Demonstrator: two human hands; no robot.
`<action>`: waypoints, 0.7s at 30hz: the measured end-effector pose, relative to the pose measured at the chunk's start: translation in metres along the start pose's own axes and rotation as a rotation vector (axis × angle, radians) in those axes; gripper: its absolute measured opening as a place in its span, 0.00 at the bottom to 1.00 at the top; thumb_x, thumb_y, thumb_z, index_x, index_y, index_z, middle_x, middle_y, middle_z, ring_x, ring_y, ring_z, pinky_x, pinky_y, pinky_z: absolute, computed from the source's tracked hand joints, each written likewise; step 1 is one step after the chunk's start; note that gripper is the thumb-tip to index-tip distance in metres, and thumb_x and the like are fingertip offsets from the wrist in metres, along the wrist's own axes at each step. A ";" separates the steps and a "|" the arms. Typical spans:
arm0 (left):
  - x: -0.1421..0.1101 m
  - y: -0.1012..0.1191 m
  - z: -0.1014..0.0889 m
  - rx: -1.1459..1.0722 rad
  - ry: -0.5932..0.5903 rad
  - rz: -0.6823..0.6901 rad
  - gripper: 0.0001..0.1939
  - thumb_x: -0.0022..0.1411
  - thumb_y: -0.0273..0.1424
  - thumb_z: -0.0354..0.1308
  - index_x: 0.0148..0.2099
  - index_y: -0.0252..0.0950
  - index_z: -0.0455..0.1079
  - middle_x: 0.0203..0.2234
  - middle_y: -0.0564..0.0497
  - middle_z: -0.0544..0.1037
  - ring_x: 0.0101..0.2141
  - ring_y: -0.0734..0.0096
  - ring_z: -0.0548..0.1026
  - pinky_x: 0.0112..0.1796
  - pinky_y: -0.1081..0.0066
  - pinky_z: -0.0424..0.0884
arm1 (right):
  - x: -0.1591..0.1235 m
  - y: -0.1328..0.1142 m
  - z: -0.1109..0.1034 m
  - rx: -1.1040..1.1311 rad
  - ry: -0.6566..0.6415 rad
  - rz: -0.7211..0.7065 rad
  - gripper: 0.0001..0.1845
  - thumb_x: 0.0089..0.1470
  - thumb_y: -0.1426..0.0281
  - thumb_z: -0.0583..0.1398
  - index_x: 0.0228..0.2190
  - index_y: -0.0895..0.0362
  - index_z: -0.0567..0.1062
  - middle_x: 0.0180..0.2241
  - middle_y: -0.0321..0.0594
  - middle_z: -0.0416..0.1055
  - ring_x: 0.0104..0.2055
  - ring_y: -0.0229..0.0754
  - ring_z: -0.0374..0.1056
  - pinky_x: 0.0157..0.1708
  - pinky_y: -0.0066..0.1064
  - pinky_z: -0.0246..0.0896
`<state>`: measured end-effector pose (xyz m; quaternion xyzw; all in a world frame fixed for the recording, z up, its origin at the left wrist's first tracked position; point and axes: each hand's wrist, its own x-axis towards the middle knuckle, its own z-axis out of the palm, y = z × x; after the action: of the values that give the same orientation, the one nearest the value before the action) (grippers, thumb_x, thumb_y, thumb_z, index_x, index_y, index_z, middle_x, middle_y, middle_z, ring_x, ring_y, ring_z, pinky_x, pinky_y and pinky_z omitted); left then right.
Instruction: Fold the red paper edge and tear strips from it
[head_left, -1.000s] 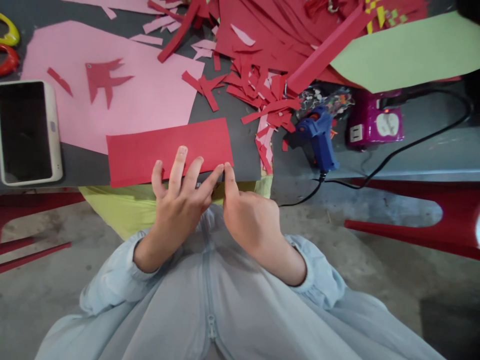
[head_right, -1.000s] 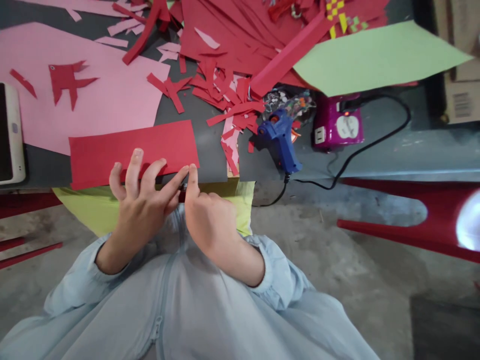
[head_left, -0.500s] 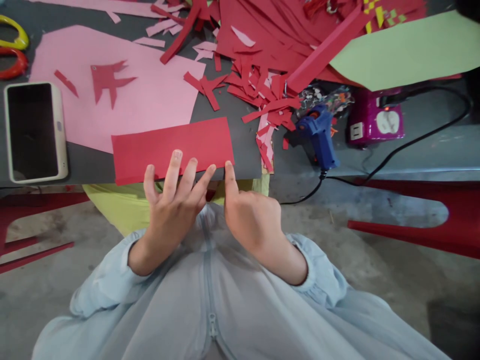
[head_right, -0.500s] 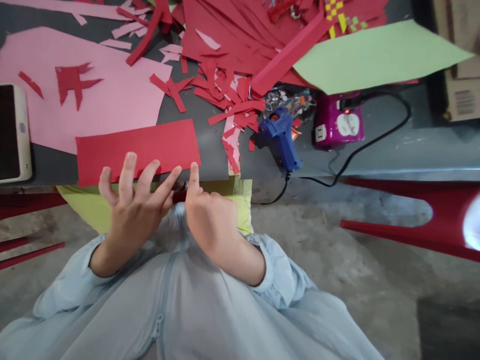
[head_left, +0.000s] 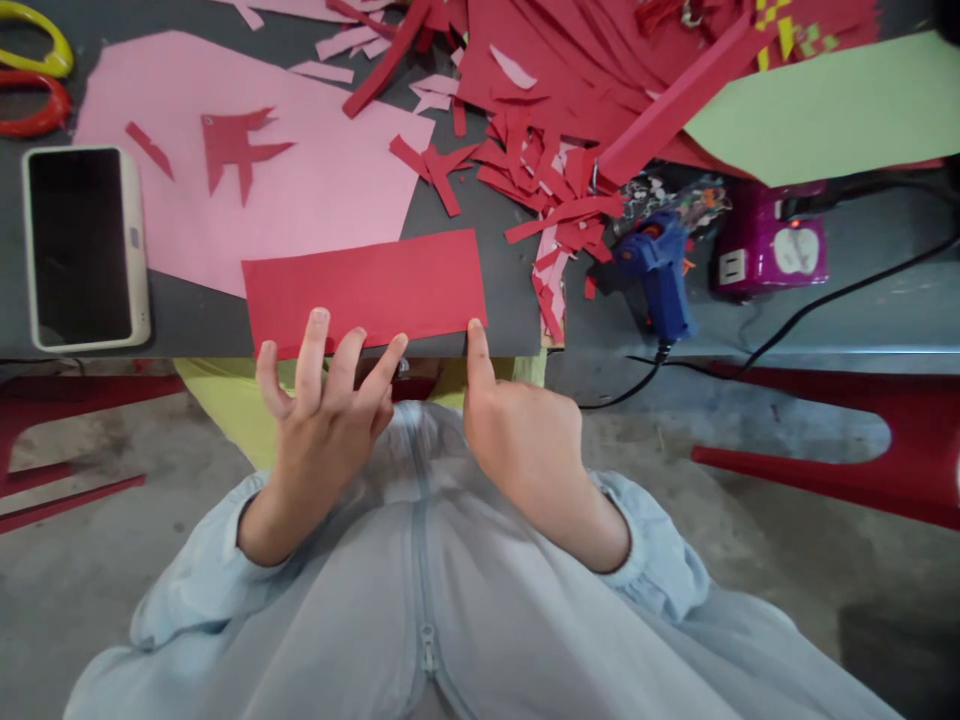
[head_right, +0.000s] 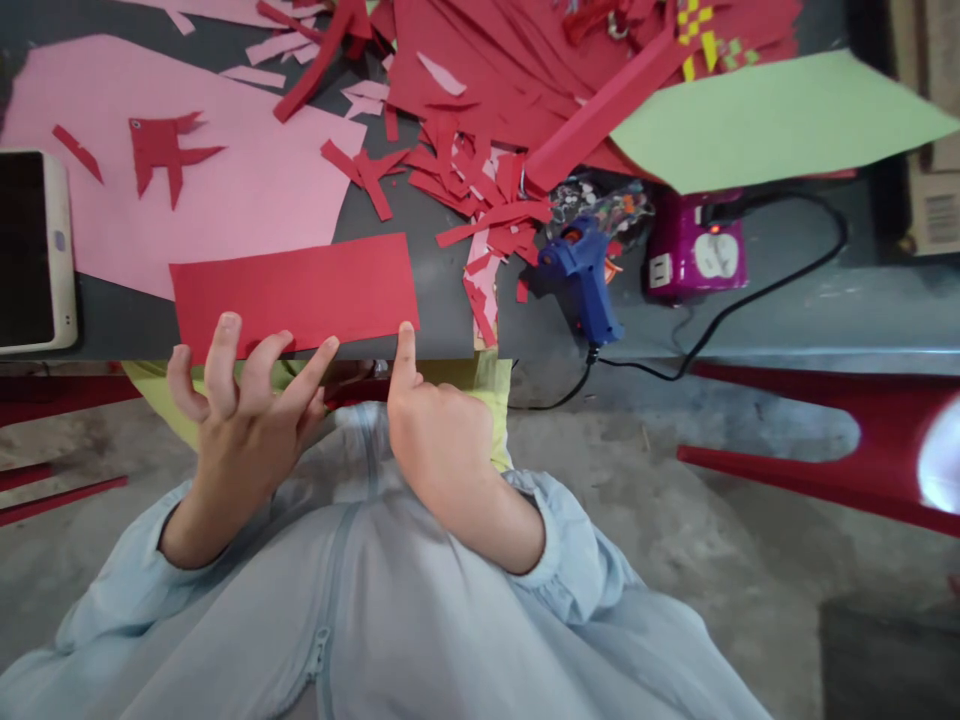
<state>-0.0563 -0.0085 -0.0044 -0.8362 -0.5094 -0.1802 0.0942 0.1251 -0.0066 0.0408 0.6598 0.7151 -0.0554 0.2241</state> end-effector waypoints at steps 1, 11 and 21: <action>-0.002 -0.001 0.000 -0.002 0.006 -0.012 0.29 0.66 0.35 0.60 0.67 0.53 0.63 0.56 0.47 0.75 0.70 0.52 0.56 0.67 0.43 0.44 | 0.000 0.000 0.000 -0.005 -0.007 0.010 0.41 0.55 0.80 0.52 0.69 0.65 0.53 0.17 0.40 0.72 0.19 0.41 0.70 0.20 0.25 0.55; -0.020 -0.013 -0.005 0.054 0.012 -0.055 0.32 0.65 0.33 0.60 0.69 0.52 0.61 0.56 0.45 0.75 0.70 0.54 0.55 0.67 0.45 0.42 | -0.002 -0.002 -0.003 -0.042 -0.031 0.029 0.42 0.55 0.79 0.52 0.70 0.65 0.51 0.16 0.37 0.68 0.18 0.40 0.67 0.21 0.24 0.57; -0.030 -0.023 -0.014 0.087 -0.044 -0.121 0.34 0.63 0.31 0.60 0.68 0.58 0.60 0.56 0.46 0.75 0.68 0.50 0.57 0.64 0.38 0.48 | -0.001 -0.004 -0.005 -0.047 -0.067 0.062 0.41 0.56 0.77 0.50 0.70 0.63 0.50 0.16 0.37 0.67 0.18 0.41 0.66 0.22 0.26 0.60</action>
<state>-0.0917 -0.0272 -0.0040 -0.8027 -0.5683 -0.1451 0.1080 0.1196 -0.0066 0.0449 0.6739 0.6875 -0.0539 0.2650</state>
